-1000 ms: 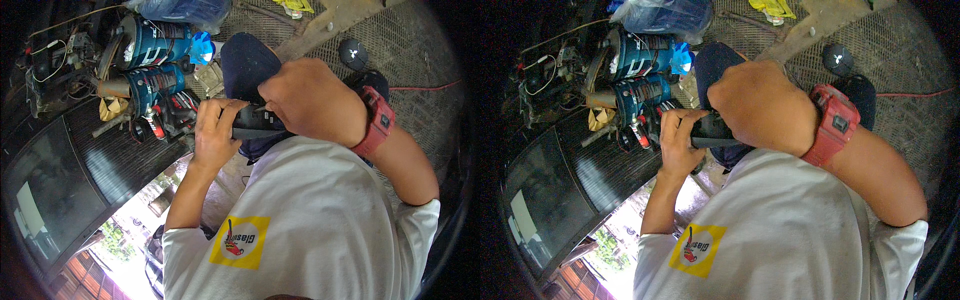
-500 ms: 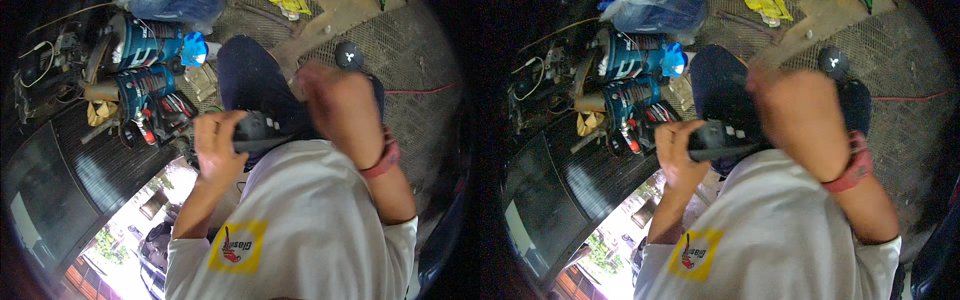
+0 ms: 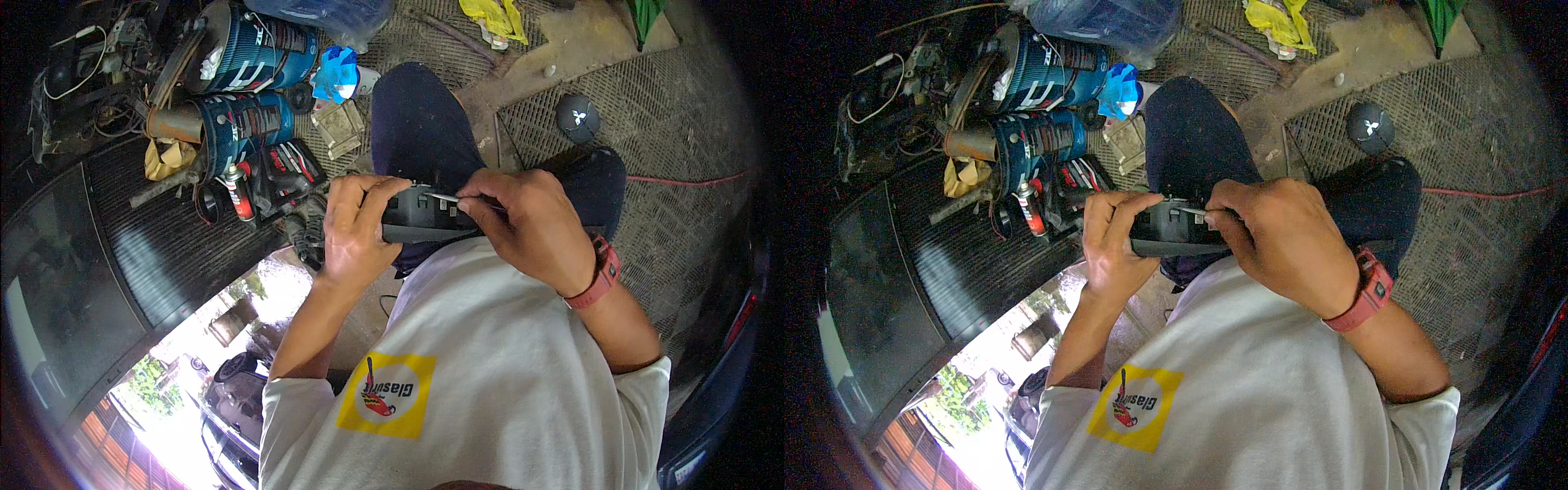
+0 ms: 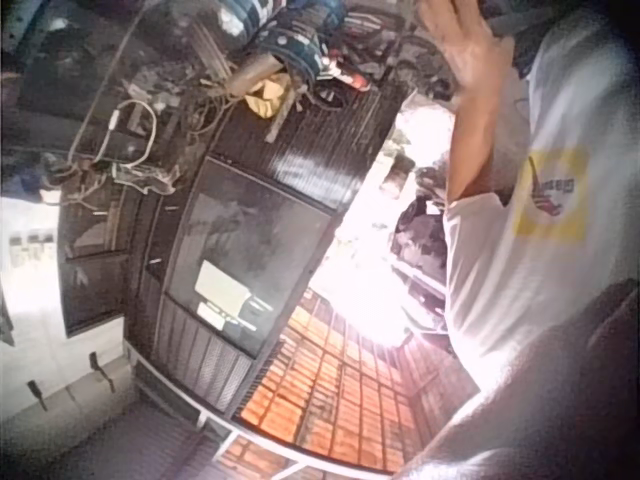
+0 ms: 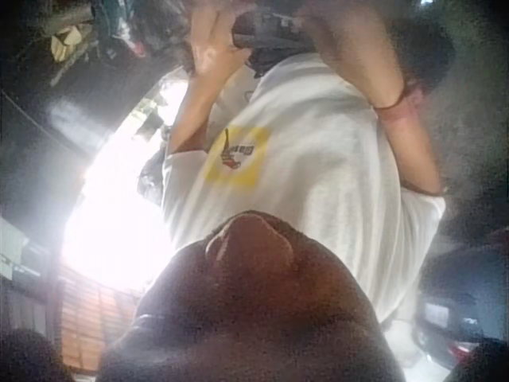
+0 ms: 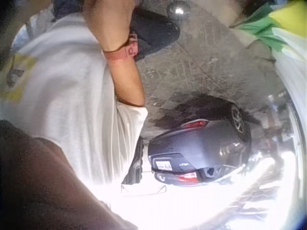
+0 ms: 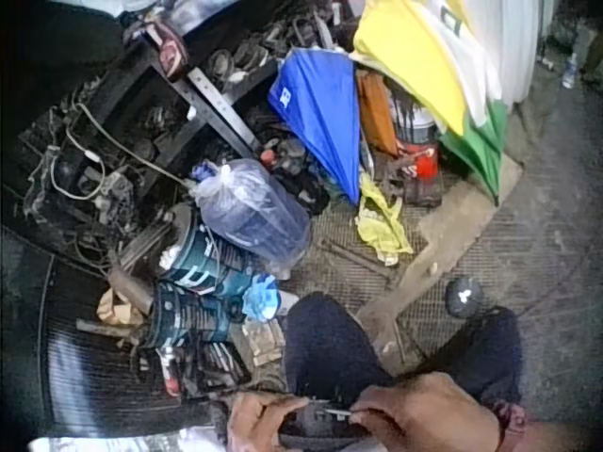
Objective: The person uses a screwdriver and a hammer to disassemble a speaker housing while seated in a workshop environment.
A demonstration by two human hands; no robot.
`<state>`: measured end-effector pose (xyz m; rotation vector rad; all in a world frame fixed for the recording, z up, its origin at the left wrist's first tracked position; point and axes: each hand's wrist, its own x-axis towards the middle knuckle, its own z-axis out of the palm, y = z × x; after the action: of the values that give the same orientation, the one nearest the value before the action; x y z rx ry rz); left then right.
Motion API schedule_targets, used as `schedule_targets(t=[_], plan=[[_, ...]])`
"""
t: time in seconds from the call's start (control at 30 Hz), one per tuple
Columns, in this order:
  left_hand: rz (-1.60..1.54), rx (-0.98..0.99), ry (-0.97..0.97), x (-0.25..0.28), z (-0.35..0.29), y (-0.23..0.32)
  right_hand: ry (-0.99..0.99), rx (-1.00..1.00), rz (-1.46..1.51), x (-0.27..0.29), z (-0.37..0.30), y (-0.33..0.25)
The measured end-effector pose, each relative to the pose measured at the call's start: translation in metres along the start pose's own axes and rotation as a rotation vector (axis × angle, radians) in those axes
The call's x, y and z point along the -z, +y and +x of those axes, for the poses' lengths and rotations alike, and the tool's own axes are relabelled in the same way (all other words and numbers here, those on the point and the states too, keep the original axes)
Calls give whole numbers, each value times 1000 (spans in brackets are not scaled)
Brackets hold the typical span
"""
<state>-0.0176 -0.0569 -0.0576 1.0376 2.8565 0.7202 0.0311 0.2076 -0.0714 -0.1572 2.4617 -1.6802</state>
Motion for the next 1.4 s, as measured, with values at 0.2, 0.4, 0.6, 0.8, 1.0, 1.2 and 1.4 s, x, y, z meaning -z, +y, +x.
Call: schedule_targets(t=[0.2, 0.4, 0.6, 0.8, 1.0, 1.2, 1.4], plan=[[-3, 15, -6, -1, 3, 5, 1, 27, -43, 4, -1, 0], [6, 21, -16, -2, 6, 6, -4, -12, -46, 5, -3, -2], [-3, -21, -20, -1, 5, 5, -60, 21, 6, 13, 7, 9], [30, -34, -83, -3, 2, 4, -120, 139, -253, 18, 16, -3], [50, 21, -67, -7, 2, 6, -94, 147, -536, -2, 9, -30], [-1, 87, 49, -2, 1, -5, -15, -52, 119, -9, 11, 17], [-21, 60, 48, 4, -18, -20, -233, -409, 620, -14, 3, 22]])
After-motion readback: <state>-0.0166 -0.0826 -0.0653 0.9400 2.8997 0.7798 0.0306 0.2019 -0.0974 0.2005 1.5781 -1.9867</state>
